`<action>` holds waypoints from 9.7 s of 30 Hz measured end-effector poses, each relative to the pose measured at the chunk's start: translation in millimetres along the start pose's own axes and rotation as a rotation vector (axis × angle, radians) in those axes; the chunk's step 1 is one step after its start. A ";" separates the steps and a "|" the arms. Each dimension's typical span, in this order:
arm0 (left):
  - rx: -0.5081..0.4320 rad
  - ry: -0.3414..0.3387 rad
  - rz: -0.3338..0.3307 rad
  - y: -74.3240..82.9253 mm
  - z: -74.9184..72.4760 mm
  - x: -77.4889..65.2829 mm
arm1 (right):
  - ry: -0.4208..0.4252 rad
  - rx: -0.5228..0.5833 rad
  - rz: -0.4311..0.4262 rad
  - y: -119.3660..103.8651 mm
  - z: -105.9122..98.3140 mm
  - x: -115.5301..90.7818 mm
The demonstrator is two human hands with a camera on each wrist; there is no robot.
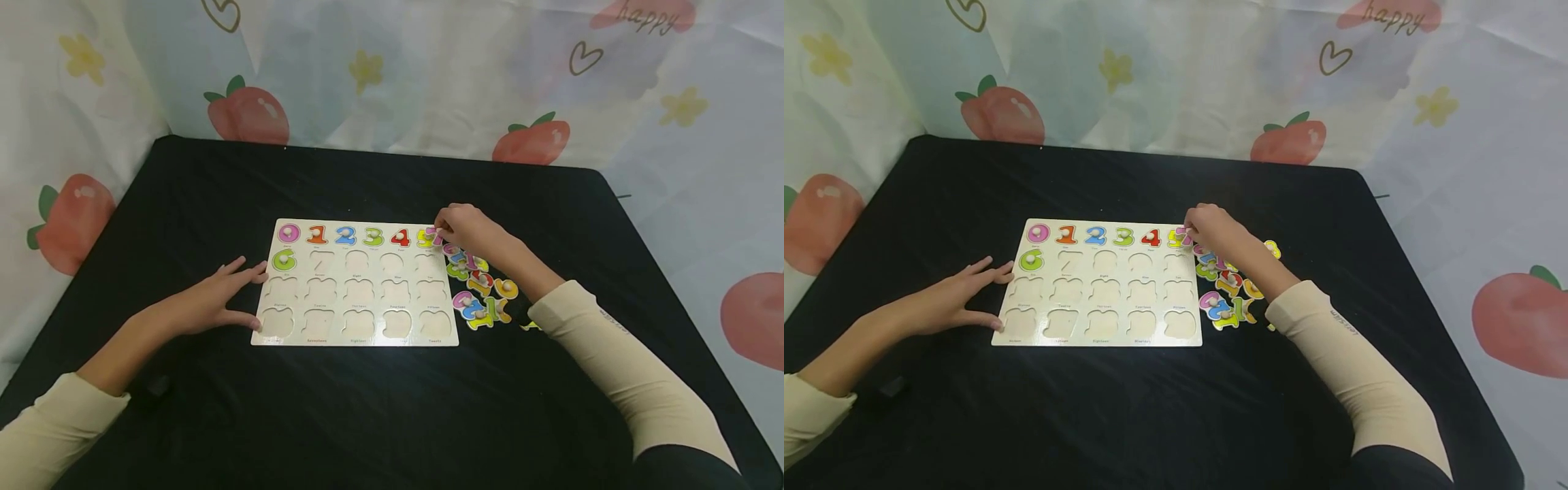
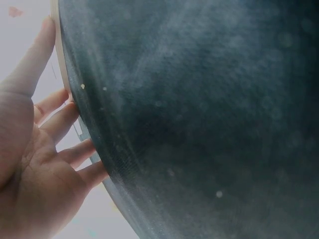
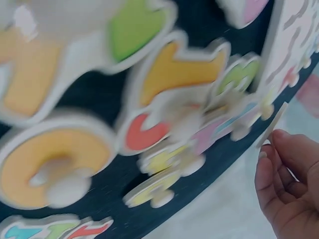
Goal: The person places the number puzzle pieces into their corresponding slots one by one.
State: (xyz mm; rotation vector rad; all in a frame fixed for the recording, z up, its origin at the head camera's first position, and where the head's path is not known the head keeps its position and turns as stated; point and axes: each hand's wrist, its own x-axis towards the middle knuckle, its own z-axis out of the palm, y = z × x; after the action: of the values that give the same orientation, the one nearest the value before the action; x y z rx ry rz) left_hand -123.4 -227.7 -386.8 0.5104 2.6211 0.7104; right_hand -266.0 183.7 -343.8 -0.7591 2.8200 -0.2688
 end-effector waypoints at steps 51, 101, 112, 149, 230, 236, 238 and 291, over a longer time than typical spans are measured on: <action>0.021 0.032 0.023 -1.0 1.1 -1.4 | -0.162 -0.047 -0.430 -127.3 33.4 56.4; 0.048 0.080 0.128 -2.8 3.1 -2.4 | -0.165 -0.102 -0.389 -150.4 39.9 62.8; 0.080 0.068 0.132 -1.9 -0.3 -4.3 | -0.143 -0.033 -0.274 -113.3 15.2 47.0; 0.066 0.080 0.105 1.7 -2.7 -3.0 | 0.001 0.082 -0.019 22.2 -22.9 -47.7; 0.087 0.097 0.104 9.3 -1.3 -1.3 | -0.112 -0.026 -0.285 -109.5 38.1 25.6; 0.099 0.094 0.095 10.8 -0.9 -0.7 | -0.098 -0.002 -0.270 -111.8 42.1 28.5; 0.098 0.099 0.090 10.9 -1.1 -1.4 | -0.092 -0.007 -0.277 -112.8 42.0 29.6; 0.102 0.113 0.114 11.2 -2.1 -3.4 | -0.343 0.116 0.158 53.4 -14.4 -99.8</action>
State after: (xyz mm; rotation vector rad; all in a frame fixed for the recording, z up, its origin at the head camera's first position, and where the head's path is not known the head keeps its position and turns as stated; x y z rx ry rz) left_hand -118.7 -220.9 -378.2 0.6734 2.7625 0.6598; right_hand -210.4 281.9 -326.9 -0.4991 2.4980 -0.2472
